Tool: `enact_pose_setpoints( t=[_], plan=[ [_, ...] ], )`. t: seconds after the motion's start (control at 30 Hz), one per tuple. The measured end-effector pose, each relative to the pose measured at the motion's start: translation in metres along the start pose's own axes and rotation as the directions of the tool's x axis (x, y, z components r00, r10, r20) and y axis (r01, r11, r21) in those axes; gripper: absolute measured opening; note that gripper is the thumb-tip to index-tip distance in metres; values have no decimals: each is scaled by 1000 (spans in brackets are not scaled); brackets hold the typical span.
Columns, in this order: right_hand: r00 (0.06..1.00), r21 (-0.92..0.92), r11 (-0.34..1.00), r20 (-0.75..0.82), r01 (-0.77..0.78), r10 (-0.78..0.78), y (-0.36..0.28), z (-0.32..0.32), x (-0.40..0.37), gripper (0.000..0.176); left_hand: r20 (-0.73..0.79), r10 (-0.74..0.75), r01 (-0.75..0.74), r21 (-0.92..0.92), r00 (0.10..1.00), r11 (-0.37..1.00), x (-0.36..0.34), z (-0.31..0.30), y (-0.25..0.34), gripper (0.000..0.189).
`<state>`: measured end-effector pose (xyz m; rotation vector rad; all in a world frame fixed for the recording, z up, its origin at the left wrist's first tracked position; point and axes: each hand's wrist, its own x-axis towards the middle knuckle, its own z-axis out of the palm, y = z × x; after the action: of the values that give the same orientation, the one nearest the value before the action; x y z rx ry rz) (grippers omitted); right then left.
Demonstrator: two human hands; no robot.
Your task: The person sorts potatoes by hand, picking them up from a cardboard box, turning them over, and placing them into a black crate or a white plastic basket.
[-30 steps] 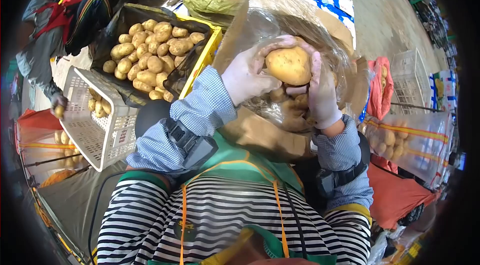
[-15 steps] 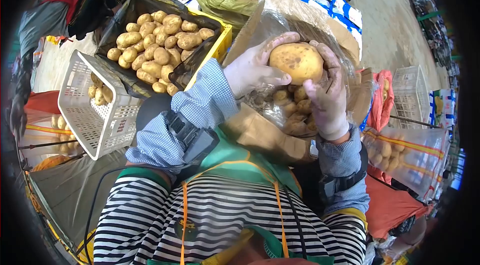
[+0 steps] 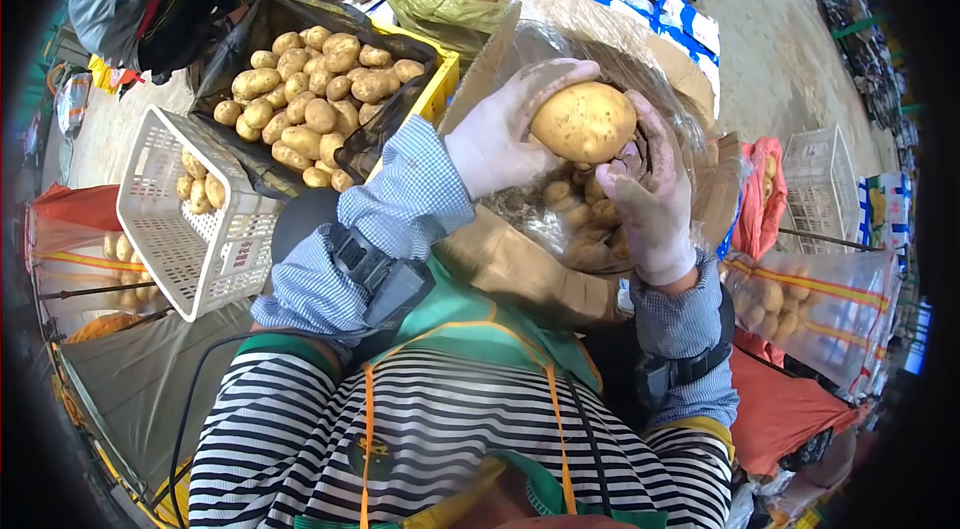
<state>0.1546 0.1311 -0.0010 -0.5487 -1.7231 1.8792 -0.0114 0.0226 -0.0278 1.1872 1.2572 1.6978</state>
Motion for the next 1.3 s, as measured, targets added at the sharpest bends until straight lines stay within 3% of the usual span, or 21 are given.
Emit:
enact_pose_setpoints(
  t=[0.13,0.17,0.23,0.27,0.37,0.47,0.53,0.63,0.7,0.77,0.8,0.83,0.93,0.97,1.03,1.07,1.1,1.13,1.17,1.23,1.3],
  plan=[
    [994,-139,984,-42,-109,104,-14,0,-5,57,11,160,-129,644,987,754,-3,8,2,81],
    [994,-128,986,-18,-106,105,-9,-4,-5,57,-18,209,-157,598,978,786,-4,10,-5,80],
    [973,-73,986,-189,-152,136,8,-19,4,41,61,-223,225,-24,973,974,-10,9,-8,79],
    [976,19,992,-182,-122,123,15,-22,11,36,30,-224,225,-12,974,974,-10,5,-5,79],
    [971,51,992,-206,-115,123,20,-29,21,32,14,-332,289,-529,943,798,-5,-6,1,67],
    [953,101,985,-258,-138,160,27,-42,30,31,-189,-353,67,-796,916,601,1,-55,-1,50],
    [941,132,975,-265,-180,210,37,-52,35,32,-350,-247,-149,-797,903,585,7,-100,-3,50],
    [925,132,963,-273,-237,265,46,-56,40,32,-713,-264,-408,-619,649,671,19,-174,-13,55],
    [908,128,952,-289,-279,305,56,-59,45,31,-636,-220,-401,-679,739,615,8,-194,-9,49],
    [981,-368,927,-195,-75,2,77,-81,53,32,-567,-220,-311,-689,794,654,8,-184,-8,46],
    [861,11,933,-382,-359,335,87,-95,65,33,-501,-211,-229,-677,839,699,7,-173,-6,44],
    [854,1,929,-393,-370,341,89,-95,67,33,-523,-286,-189,-679,803,710,13,-138,3,35],
    [943,-623,714,-281,-319,176,124,-106,75,53,-279,-273,-57,-788,921,613,14,-96,6,30],
    [963,-682,686,-247,-251,106,163,-115,72,40,-222,-253,16,-721,942,693,13,-88,3,36],
    [868,-693,549,-243,-468,433,196,-114,62,41,-163,-240,82,-642,957,762,10,-85,-5,41],
    [847,-859,211,-366,-467,384,213,-110,55,45,-140,-167,51,-598,976,800,8,-85,-13,41],
    [868,-885,143,-384,-443,316,222,-94,45,47,-110,-97,20,-554,989,832,8,-85,-19,41],
    [793,-904,63,-335,-422,508,212,-82,41,49,-105,-102,26,-558,989,829,10,-85,-19,41],
    [798,-943,-168,-333,-288,502,226,-77,36,49,-118,-142,53,-558,983,828,13,-85,-17,40],
    [799,-934,-352,-257,-60,544,228,-79,44,43,-140,-229,114,-560,963,821,18,-88,-18,38],
    [906,-848,-525,-280,-78,318,222,-97,55,38,-67,-127,57,-630,990,775,19,-88,-17,38]
  ],
)
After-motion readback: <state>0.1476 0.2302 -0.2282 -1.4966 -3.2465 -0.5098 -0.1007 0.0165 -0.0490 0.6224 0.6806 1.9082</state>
